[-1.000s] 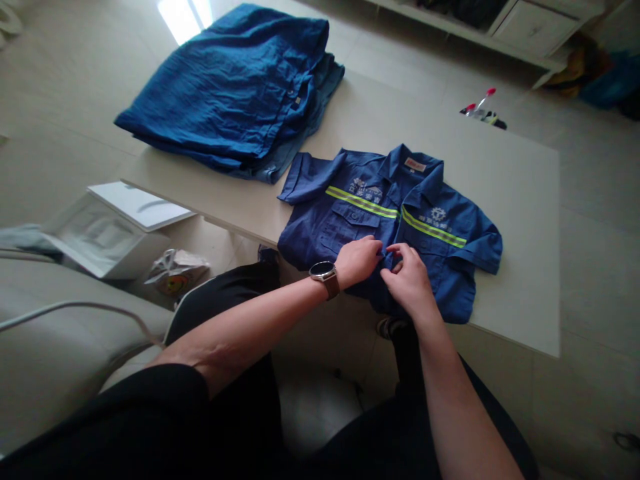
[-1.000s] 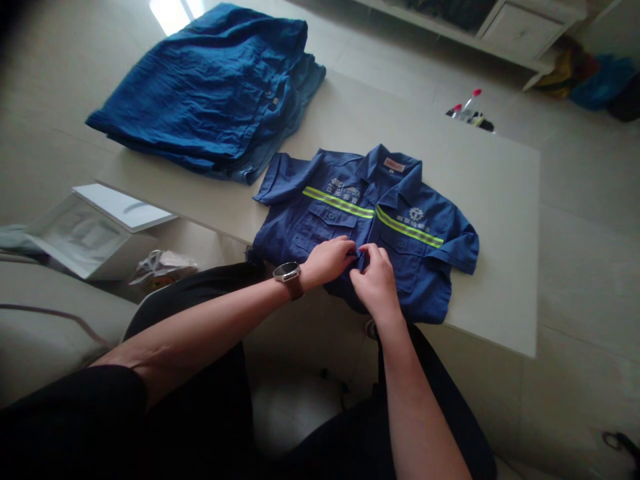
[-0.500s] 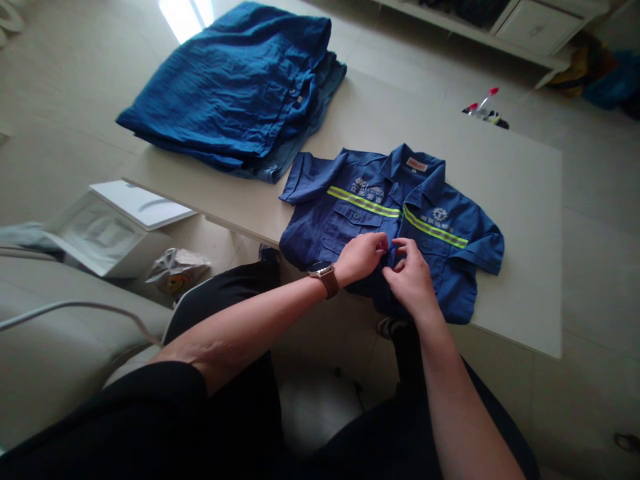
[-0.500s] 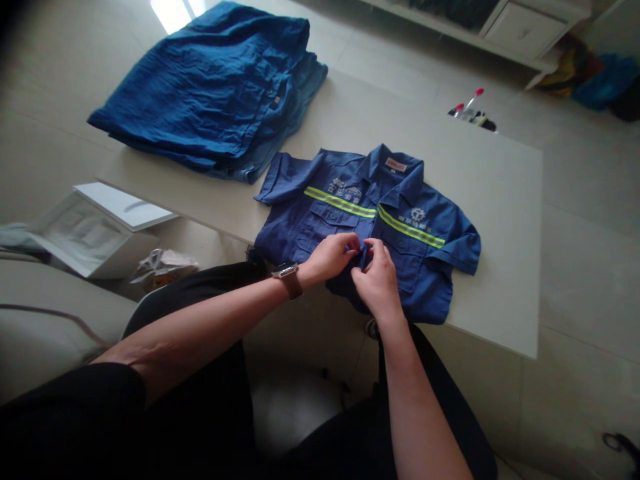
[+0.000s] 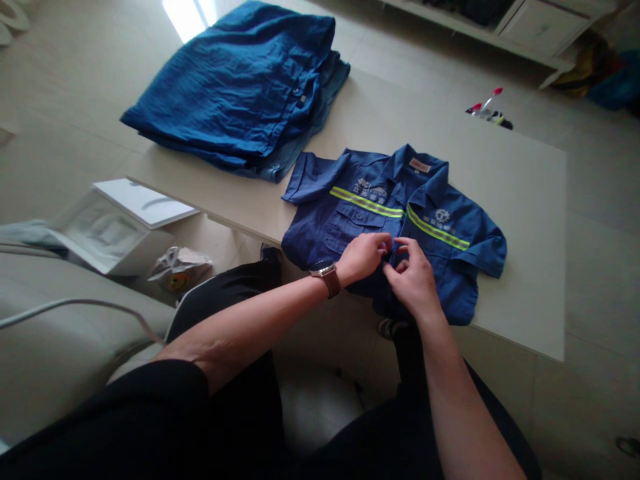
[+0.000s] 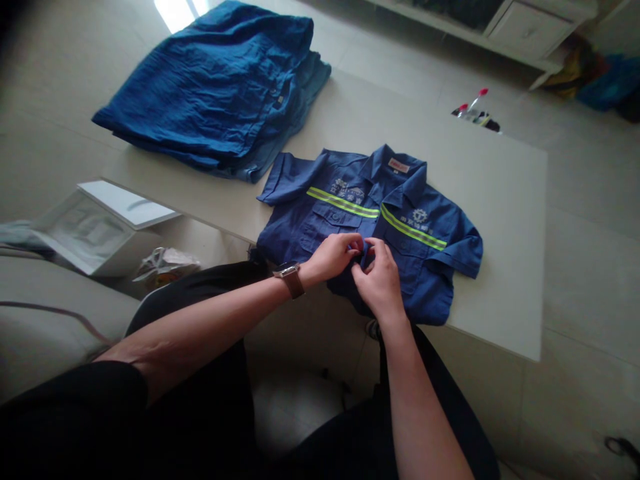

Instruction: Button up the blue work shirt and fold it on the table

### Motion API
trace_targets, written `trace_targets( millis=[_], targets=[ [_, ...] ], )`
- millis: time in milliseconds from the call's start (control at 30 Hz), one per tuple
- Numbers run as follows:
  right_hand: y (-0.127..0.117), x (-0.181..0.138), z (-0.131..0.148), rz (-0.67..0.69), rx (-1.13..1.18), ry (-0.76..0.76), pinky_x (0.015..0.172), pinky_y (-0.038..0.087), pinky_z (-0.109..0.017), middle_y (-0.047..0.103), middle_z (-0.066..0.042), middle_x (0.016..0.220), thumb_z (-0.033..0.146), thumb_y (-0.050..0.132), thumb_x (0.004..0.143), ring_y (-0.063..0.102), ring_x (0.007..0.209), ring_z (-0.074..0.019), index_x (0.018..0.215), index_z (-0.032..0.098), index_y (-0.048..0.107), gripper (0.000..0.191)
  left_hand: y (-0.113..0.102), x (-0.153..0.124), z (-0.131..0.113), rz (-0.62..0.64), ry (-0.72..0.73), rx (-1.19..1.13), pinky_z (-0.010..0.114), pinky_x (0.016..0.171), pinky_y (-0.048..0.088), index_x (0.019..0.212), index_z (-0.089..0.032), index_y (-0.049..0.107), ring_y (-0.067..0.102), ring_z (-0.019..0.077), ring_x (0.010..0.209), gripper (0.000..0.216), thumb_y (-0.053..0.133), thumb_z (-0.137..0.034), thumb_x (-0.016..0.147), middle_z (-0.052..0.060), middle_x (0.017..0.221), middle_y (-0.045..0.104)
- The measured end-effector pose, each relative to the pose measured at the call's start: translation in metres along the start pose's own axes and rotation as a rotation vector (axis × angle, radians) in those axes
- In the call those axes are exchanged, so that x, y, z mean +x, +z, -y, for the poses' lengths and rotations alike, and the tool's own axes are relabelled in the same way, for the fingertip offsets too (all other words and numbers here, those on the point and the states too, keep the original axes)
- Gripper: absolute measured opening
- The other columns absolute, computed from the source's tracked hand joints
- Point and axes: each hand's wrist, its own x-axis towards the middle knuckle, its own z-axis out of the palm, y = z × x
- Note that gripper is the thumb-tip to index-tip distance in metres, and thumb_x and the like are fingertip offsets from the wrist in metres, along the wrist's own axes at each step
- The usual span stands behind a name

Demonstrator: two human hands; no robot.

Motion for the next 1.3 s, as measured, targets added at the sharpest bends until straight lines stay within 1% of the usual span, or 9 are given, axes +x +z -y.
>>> trace_targets(
  millis=[100, 167, 300, 433, 667, 900, 1067, 1233, 1300],
  targets=[
    [0.0, 0.001, 0.0, -0.026, -0.004, -0.019, 0.07, 0.054, -0.036, 0.065, -0.006, 0.104, 0.032, 0.058, 0.084, 0.055, 0.063, -0.0155, 0.119, 0.022, 0.062, 0.037, 0.002, 0.001, 0.001, -0.008, -0.004, -0.03, 0.029, 0.087, 0.051, 0.097, -0.02, 0.076, 0.068, 0.0178, 0.089, 0.019, 0.062, -0.01, 0.089, 0.004, 0.094, 0.077],
    [0.0, 0.001, 0.0, -0.032, 0.001, -0.034, 0.075, 0.055, -0.038, 0.065, -0.008, 0.105, 0.03, 0.053, 0.088, 0.061, 0.073, -0.0196, 0.118, 0.022, 0.063, 0.032, 0.002, 0.001, 0.001, -0.02, -0.02, -0.058, 0.028, 0.086, 0.051, 0.094, -0.019, 0.076, 0.068, 0.0172, 0.088, 0.018, 0.062, -0.01, 0.088, 0.004, 0.092, 0.076],
    [-0.002, 0.002, -0.002, -0.039, 0.015, -0.064, 0.079, 0.057, -0.04, 0.066, -0.01, 0.107, 0.028, 0.049, 0.091, 0.066, 0.093, -0.0258, 0.113, 0.023, 0.064, 0.027, 0.003, 0.002, -0.001, -0.033, -0.061, -0.135, 0.027, 0.082, 0.05, 0.091, -0.017, 0.075, 0.066, 0.0156, 0.083, 0.014, 0.063, -0.01, 0.088, 0.003, 0.088, 0.075],
    [-0.003, 0.002, -0.001, -0.045, 0.026, -0.056, 0.081, 0.058, -0.041, 0.067, -0.011, 0.106, 0.025, 0.048, 0.089, 0.067, 0.098, -0.0276, 0.11, 0.022, 0.064, 0.027, 0.003, 0.001, -0.002, -0.039, -0.06, -0.183, 0.026, 0.078, 0.049, 0.089, -0.016, 0.075, 0.065, 0.0145, 0.08, 0.015, 0.061, -0.009, 0.085, 0.003, 0.084, 0.074],
    [-0.004, 0.001, -0.001, -0.062, -0.01, -0.047, 0.073, 0.056, -0.037, 0.064, -0.008, 0.101, 0.022, 0.052, 0.082, 0.066, 0.081, -0.0231, 0.109, 0.022, 0.064, 0.029, 0.004, -0.001, -0.007, -0.002, -0.084, -0.28, 0.023, 0.071, 0.046, 0.088, -0.014, 0.074, 0.066, 0.013, 0.077, 0.017, 0.06, -0.008, 0.081, 0.003, 0.082, 0.074],
    [-0.002, 0.002, -0.002, -0.071, 0.012, -0.012, 0.067, 0.051, -0.034, 0.063, -0.003, 0.091, 0.024, 0.056, 0.08, 0.059, 0.063, -0.0177, 0.11, 0.023, 0.059, 0.03, 0.008, 0.001, -0.006, 0.067, -0.197, -0.414, 0.022, 0.063, 0.041, 0.086, -0.012, 0.075, 0.062, 0.0125, 0.071, 0.017, 0.072, -0.028, 0.083, 0.004, 0.078, 0.074],
    [-0.002, 0.004, -0.001, -0.095, -0.01, -0.014, 0.069, 0.05, -0.033, 0.063, -0.002, 0.086, 0.024, 0.058, 0.08, 0.06, 0.065, -0.0179, 0.105, 0.023, 0.059, 0.026, 0.016, 0.006, 0.001, -0.014, -0.272, -0.469, 0.023, 0.067, 0.042, 0.086, -0.011, 0.075, 0.059, 0.0109, 0.069, 0.008, 0.071, -0.018, 0.083, 0.002, 0.076, 0.072],
    [-0.006, 0.004, -0.002, -0.126, -0.088, -0.049, 0.073, 0.051, -0.036, 0.064, -0.005, 0.09, 0.027, 0.06, 0.084, 0.06, 0.07, -0.0198, 0.09, 0.023, 0.06, 0.008, 0.02, 0.008, 0.004, -0.057, -0.231, -0.47, 0.024, 0.074, 0.046, 0.088, -0.012, 0.074, 0.062, 0.012, 0.077, 0.006, 0.071, -0.013, 0.083, 0.004, 0.086, 0.075],
    [-0.008, 0.004, -0.002, -0.124, -0.125, -0.064, 0.075, 0.05, -0.038, 0.063, -0.006, 0.089, 0.028, 0.059, 0.086, 0.06, 0.072, -0.0209, 0.084, 0.023, 0.06, 0.006, 0.021, 0.008, 0.006, -0.067, -0.224, -0.474, 0.024, 0.075, 0.047, 0.091, -0.012, 0.074, 0.063, 0.0125, 0.079, 0.008, 0.071, -0.014, 0.084, 0.004, 0.088, 0.075]
  ],
)
